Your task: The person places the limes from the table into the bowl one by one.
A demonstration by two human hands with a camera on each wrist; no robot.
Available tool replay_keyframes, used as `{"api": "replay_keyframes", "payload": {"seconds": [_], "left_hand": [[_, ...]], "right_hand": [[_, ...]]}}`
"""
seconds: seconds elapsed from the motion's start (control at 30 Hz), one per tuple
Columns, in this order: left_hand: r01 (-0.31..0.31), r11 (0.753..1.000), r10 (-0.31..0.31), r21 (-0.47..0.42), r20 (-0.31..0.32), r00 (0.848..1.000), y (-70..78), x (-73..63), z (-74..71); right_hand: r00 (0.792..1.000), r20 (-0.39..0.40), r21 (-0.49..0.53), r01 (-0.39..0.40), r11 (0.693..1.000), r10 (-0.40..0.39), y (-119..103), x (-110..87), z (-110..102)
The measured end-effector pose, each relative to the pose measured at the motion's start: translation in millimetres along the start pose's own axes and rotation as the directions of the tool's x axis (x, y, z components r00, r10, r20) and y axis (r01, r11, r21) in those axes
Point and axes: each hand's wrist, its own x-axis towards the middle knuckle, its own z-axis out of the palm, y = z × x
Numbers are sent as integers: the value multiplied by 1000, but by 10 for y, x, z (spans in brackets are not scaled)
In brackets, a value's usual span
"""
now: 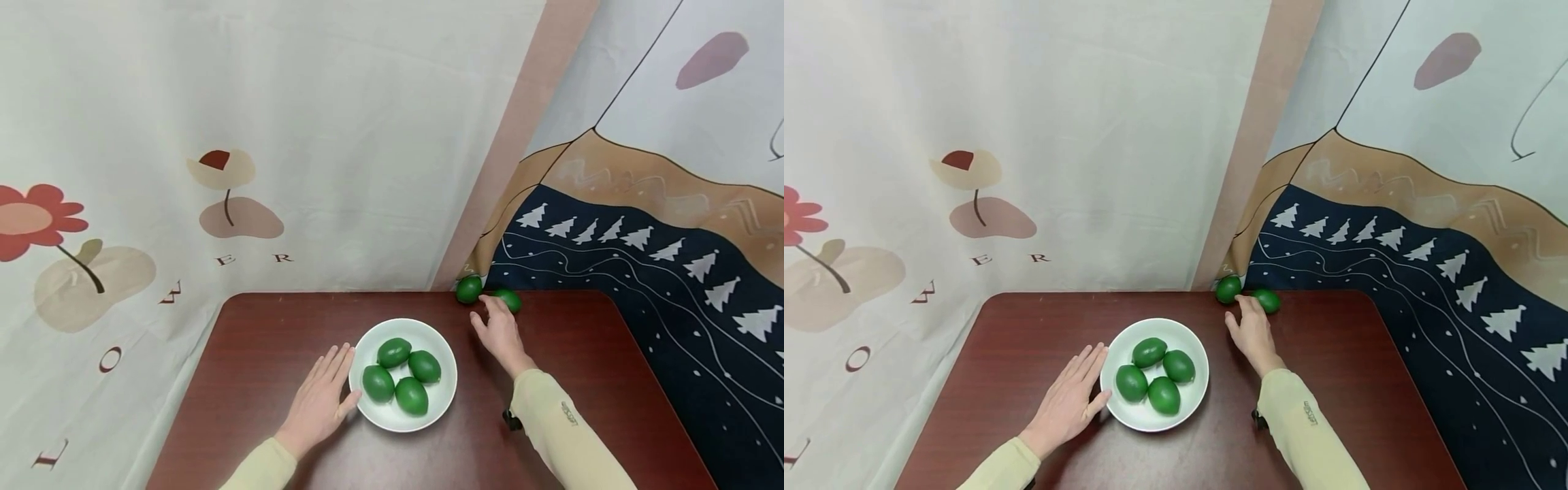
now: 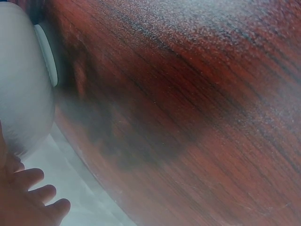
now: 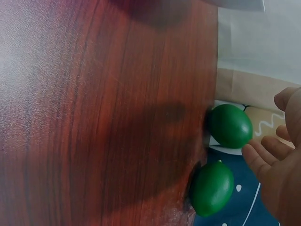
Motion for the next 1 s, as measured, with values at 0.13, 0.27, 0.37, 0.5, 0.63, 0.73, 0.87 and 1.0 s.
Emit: {"api": "replay_keyframes", "payload": {"seconds": [0.13, 0.27, 0.37, 0.5, 0.63, 0.73, 0.87, 1.0], "left_hand": [[1, 1000, -1, 6, -1, 1000, 4, -1, -13], [2, 1000, -2, 10, 0, 1000, 5, -4, -16], [-3, 1000, 3, 13, -3, 1000, 3, -3, -14], [-8, 1000, 8, 15, -6, 1000, 3, 0, -18], [-7, 1000, 7, 15, -6, 1000, 7, -3, -24], [-6, 1000, 6, 15, -1, 1000, 10, -1, -30], [-7, 1000, 7, 21, 9, 1000, 13, -1, -31], [-8, 1000, 7, 24, 10, 1000, 12, -7, -33]], "right_hand": [[1000, 23, -8, -10, 1000, 11, -3, 35, -4], [1000, 22, -13, 3, 1000, -3, -5, 65, 5], [1000, 20, -16, 10, 1000, -9, -2, 86, 9], [999, 33, -16, -2, 1000, 2, 13, 121, 20], [999, 46, -17, -13, 1000, 14, 47, 162, 40], [999, 48, -13, -21, 1000, 22, 62, 188, 46], [999, 38, 6, -30, 1000, 30, 73, 217, 55], [999, 30, 13, -35, 999, 34, 78, 257, 84]]}}
